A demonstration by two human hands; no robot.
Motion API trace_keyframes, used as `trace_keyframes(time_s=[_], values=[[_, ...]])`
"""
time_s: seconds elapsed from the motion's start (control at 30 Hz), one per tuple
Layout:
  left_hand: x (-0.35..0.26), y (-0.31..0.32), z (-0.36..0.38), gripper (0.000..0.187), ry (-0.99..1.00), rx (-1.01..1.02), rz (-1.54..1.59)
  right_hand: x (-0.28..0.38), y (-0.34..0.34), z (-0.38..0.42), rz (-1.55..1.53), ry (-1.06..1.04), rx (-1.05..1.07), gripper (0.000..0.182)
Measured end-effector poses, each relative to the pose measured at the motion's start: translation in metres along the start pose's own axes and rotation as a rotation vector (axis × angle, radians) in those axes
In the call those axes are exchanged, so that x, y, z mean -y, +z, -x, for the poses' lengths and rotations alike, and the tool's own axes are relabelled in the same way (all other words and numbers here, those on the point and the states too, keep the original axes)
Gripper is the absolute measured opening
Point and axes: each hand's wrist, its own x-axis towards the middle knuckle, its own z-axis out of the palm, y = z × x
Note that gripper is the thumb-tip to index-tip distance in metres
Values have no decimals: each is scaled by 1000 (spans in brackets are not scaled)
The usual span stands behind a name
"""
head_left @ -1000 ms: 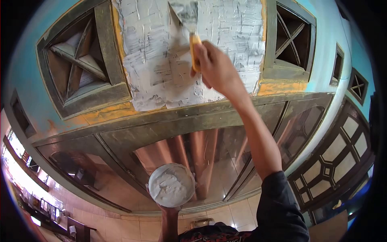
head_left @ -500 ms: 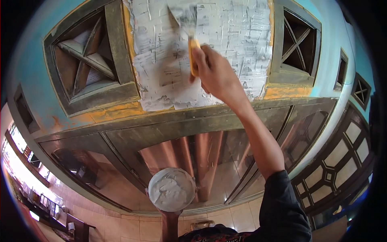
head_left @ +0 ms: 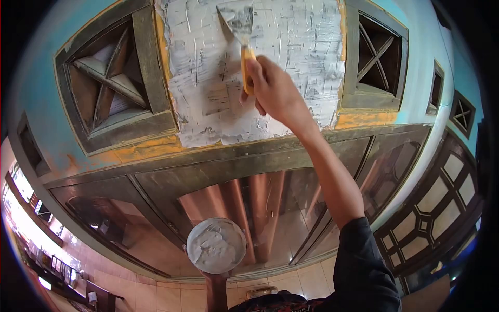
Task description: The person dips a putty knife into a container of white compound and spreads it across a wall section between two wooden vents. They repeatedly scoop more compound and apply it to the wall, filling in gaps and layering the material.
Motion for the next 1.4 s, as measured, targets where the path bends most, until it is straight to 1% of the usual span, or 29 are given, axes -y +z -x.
trace_keyframes(time_s=[0.03, 0.07, 0.13, 0.17, 0.23, 0.27, 0.3, 0.33, 0.37, 0.4, 0.47, 0.53, 0.57, 0.67, 0.73, 0.83, 0.9, 0.93, 0.97, 1.0, 1.03, 1.07, 1.1, 1.17, 1.23, 1.3, 1.33, 1.37, 1.4], values=[[2, 1, 2, 71, 159, -16, -215, -14, 5, 8, 48, -50, -29, 40], [-8, 6, -1, 71, 160, -12, -213, -23, 10, 29, 34, 8, -8, 38], [-40, 29, -11, 79, -387, 136, 441, -47, 18, 75, 44, 61, 38, 36], [-45, 35, -15, 79, -382, 141, 445, -57, 21, 98, -75, 69, 69, 34], [-52, 43, -19, 88, -611, 127, 688, -63, 19, 121, -128, 125, 69, 32], [-55, 46, -21, 88, -621, 136, 687, -63, 15, 124, -178, 68, 30, 30], [-58, 49, -23, 89, -608, 206, 664, -61, 10, 127, -226, 13, -11, 28], [-59, 51, -24, 91, -598, 275, 640, -44, -3, 117, -348, 128, 4, 27], [-59, 51, -24, 91, -614, 283, 638, -37, -19, 102, -362, 99, 2, 30], [-58, 50, -24, 90, -609, 273, 606, -23, -36, 87, -260, 102, -47, 32], [-53, 48, -25, 90, -587, 253, 544, -30, -68, 45, -206, -77, -50, 38], [-49, 44, -24, 89, -561, 229, 483, -20, -91, 18, -127, -57, -129, 41], [-47, 43, -24, 89, -549, 215, 452, -18, -98, 12, -118, 21, -140, 42], [-45, 44, -23, 89, -528, 195, 392, -49, -101, 25, -111, 140, -28, 40], [-45, 53, -27, 88, -599, 193, 546, -77, -85, 62, -139, 154, 7, 38], [-49, 60, -30, 88, -704, 163, 761, -81, -68, 110, -176, 138, -17, 36], [-48, 61, -33, 88, -681, 200, 753, -71, -78, 106, -107, 65, -71, 34], [-46, 59, -31, 88, -660, 238, 741, -61, -87, 91, -30, 34, -131, 35], [-35, 52, -24, 88, -672, 231, 743, -53, -98, 71, -46, -26, -145, 37], [-16, 41, -15, 96, -260, 221, 283, -39, -108, 53, -40, -32, -120, 38], [-6, 35, -8, 110, 152, 196, -177, -37, -115, 37, 9, -26, -113, 39], [-8, 38, -5, 110, 148, 187, -174, -38, -119, 28, -9, 4, -82, 41], [-11, 41, -3, 105, 8, 177, -31, -41, -119, 24, -28, 34, -49, 45], [-25, 50, -6, 97, -262, 153, 253, -69, -109, 38, -37, 103, -6, 43], [-37, 60, -14, 92, -517, 131, 546, -72, -93, 77, -39, 116, 18, 40], [-41, 67, -25, 90, -759, 128, 844, -66, -88, 97, -80, 192, -56, 38], [-28, 55, -20, 84, -633, 77, 651, -63, -95, 87, -50, 124, -75, 39], [-26, 56, -16, 84, -633, 77, 652, -55, -102, 76, -22, 66, -92, 42], [-23, 60, -11, 81, -190, 152, 150, -43, -112, 60, 6, 65, -123, 43]])
